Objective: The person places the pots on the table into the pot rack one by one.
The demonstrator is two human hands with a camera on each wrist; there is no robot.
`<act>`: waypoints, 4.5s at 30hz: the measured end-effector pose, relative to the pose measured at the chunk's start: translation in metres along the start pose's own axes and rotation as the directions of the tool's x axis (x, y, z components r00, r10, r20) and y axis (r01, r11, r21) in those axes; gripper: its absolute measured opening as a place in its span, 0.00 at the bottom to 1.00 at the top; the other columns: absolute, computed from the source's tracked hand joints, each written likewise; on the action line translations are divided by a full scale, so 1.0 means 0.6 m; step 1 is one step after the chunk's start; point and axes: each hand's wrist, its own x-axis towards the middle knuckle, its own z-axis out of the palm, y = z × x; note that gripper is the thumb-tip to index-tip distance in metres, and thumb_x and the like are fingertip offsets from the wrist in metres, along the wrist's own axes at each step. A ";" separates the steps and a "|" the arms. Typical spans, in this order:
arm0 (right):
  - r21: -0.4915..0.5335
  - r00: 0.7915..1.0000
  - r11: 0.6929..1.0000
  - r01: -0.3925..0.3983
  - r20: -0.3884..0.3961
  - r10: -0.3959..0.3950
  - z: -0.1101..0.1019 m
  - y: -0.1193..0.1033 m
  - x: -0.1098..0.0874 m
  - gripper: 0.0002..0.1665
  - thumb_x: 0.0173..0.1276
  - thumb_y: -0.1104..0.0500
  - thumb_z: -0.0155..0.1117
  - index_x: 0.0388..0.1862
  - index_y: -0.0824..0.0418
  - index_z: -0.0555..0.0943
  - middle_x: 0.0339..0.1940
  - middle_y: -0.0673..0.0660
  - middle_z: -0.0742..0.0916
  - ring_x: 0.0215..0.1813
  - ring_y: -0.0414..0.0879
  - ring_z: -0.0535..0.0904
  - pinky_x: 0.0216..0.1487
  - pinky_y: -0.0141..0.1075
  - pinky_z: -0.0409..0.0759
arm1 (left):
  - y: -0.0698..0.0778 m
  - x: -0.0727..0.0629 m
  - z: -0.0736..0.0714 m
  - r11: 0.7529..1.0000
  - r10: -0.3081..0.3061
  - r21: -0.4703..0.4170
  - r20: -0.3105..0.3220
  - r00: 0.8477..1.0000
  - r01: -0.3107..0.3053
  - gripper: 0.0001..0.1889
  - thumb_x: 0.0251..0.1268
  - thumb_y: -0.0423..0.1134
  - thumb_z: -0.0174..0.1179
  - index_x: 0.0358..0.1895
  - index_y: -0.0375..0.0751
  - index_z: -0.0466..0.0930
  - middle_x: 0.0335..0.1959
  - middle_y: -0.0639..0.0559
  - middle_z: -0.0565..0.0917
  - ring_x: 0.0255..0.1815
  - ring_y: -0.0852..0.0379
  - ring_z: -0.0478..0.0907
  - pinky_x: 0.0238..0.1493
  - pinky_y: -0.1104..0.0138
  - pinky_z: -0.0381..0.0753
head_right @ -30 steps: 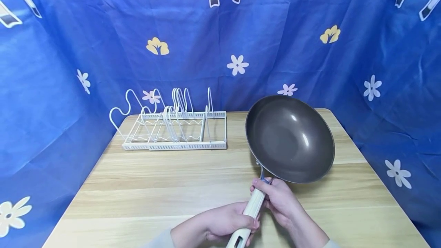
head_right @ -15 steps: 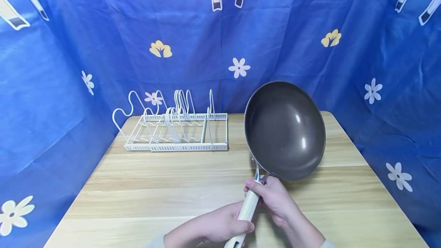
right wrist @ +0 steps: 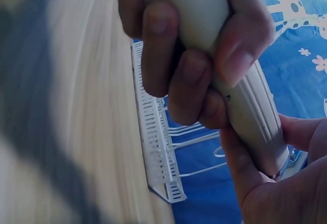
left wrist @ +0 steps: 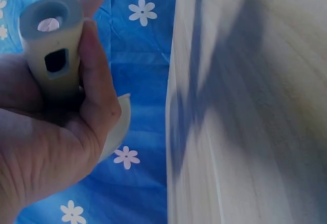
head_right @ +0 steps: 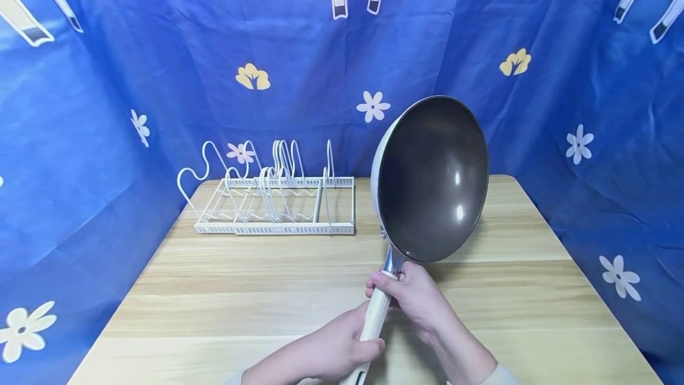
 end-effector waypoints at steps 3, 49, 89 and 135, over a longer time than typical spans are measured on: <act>0.009 1.000 1.000 0.017 0.010 -0.017 0.007 -0.004 0.003 0.18 0.83 0.59 0.62 0.59 0.71 0.73 0.41 0.45 0.93 0.47 0.36 0.91 0.57 0.33 0.89 | 0.000 -0.005 -0.001 1.000 0.001 0.026 -0.034 0.999 0.000 0.37 0.65 0.39 0.65 0.78 0.41 0.66 0.48 0.50 0.84 0.40 0.66 0.78 0.46 0.73 0.79; -0.040 0.891 0.961 0.275 0.385 -0.239 0.134 -0.115 0.082 0.27 0.81 0.61 0.62 0.68 0.77 0.69 0.59 0.77 0.88 0.57 0.51 0.93 0.65 0.41 0.88 | 0.019 -0.092 -0.052 0.976 -0.002 0.167 -0.631 0.776 0.138 0.25 0.62 0.38 0.69 0.62 0.46 0.75 0.27 0.58 0.77 0.31 0.63 0.76 0.32 0.69 0.76; 0.180 0.735 0.984 -0.005 0.667 -0.119 0.116 -0.058 0.174 0.19 0.82 0.65 0.60 0.65 0.70 0.68 0.52 0.54 0.93 0.58 0.45 0.92 0.69 0.41 0.87 | -0.031 -0.081 -0.056 0.989 -0.148 -0.070 -0.541 0.828 0.131 0.34 0.58 0.51 0.81 0.63 0.47 0.74 0.34 0.57 0.81 0.30 0.66 0.77 0.32 0.70 0.77; 0.258 0.751 0.954 -0.154 0.658 -0.057 0.076 0.018 0.247 0.14 0.82 0.68 0.55 0.63 0.67 0.72 0.52 0.57 0.94 0.56 0.46 0.93 0.67 0.41 0.88 | -0.092 -0.017 -0.045 0.993 -0.120 -0.079 -0.564 0.817 0.092 0.35 0.61 0.52 0.77 0.64 0.38 0.74 0.37 0.55 0.82 0.34 0.63 0.77 0.35 0.68 0.77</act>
